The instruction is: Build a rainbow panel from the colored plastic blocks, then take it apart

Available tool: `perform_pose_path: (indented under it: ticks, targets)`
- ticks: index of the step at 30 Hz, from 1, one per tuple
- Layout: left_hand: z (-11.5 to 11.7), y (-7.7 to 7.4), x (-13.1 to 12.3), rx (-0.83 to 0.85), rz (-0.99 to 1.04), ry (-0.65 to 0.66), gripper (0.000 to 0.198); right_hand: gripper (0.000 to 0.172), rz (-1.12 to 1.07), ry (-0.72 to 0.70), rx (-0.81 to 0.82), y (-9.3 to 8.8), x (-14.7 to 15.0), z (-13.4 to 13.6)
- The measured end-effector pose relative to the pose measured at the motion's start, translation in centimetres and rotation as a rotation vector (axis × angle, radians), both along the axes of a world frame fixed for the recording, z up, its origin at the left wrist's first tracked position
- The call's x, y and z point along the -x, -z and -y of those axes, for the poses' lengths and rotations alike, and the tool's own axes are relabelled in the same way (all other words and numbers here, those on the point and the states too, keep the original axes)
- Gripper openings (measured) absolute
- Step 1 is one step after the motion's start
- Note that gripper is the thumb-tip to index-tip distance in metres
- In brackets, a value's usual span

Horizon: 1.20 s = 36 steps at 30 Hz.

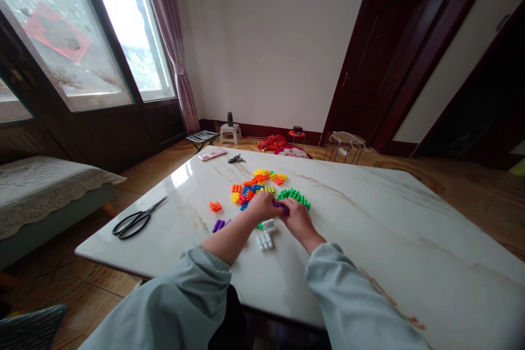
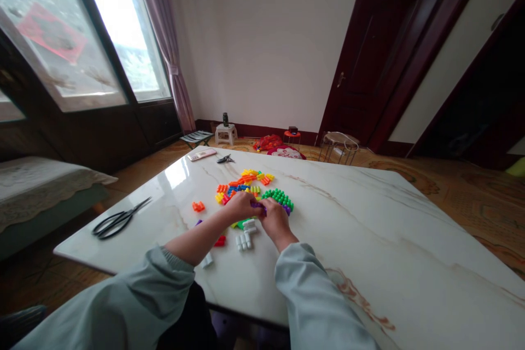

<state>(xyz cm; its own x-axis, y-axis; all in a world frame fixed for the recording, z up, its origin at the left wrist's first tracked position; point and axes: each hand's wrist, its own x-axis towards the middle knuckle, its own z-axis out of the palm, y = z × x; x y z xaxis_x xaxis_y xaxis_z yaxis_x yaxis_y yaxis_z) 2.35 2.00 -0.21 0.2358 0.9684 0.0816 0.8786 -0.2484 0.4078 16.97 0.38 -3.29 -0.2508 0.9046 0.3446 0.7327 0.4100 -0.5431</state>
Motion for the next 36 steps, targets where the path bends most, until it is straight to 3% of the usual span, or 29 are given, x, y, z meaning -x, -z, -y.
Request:
perform_pose_path:
  ticks: [5, 9, 11, 14, 17, 20, 22, 28, 36]
  targets:
    - [0.2, 0.3, -0.5, 0.084, 0.094, 0.063, 0.028, 0.016, 0.092, 0.29, 0.066, -0.2, -2.9, -0.3]
    - [0.3, 1.5, -0.4, 0.316, 0.038, 0.394, 0.019, 0.021, 0.014, 0.405, 0.114, 0.8, -6.1, -0.7]
    - [0.2, 2.0, -0.4, 0.381, -0.042, 0.464, 0.022, 0.019, -0.027, 0.378, 0.159, 1.3, -7.0, -0.8]
    - [0.1, 2.3, -0.3, 0.329, -0.206, 0.401, 0.022, 0.012, -0.024, 0.292, 0.241, 1.8, -7.0, -0.5]
    - [0.0, 2.0, -0.2, 0.293, -0.316, 0.257, 0.029, 0.008, 0.034, 0.217, 0.276, 1.9, -6.1, -0.2]
    - [-0.1, 1.6, -0.2, 0.266, -0.358, 0.056, 0.036, 0.008, 0.069, 0.222, 0.238, 1.8, -5.3, -0.2]
    - [-0.2, 1.3, -0.3, 0.224, -0.351, -0.007, 0.033, 0.009, 0.078, 0.252, 0.198, 1.6, -4.9, -0.4]
    - [-0.8, 2.0, -1.0, 0.015, -0.208, 0.034, 0.035, 0.009, 0.102, 0.265, 0.174, 1.4, -4.5, -0.5]
    - [-1.1, 3.6, -2.4, 0.01, -0.209, 0.066, 0.027, 0.006, 0.137, 0.277, 0.166, 1.2, -4.1, -0.3]
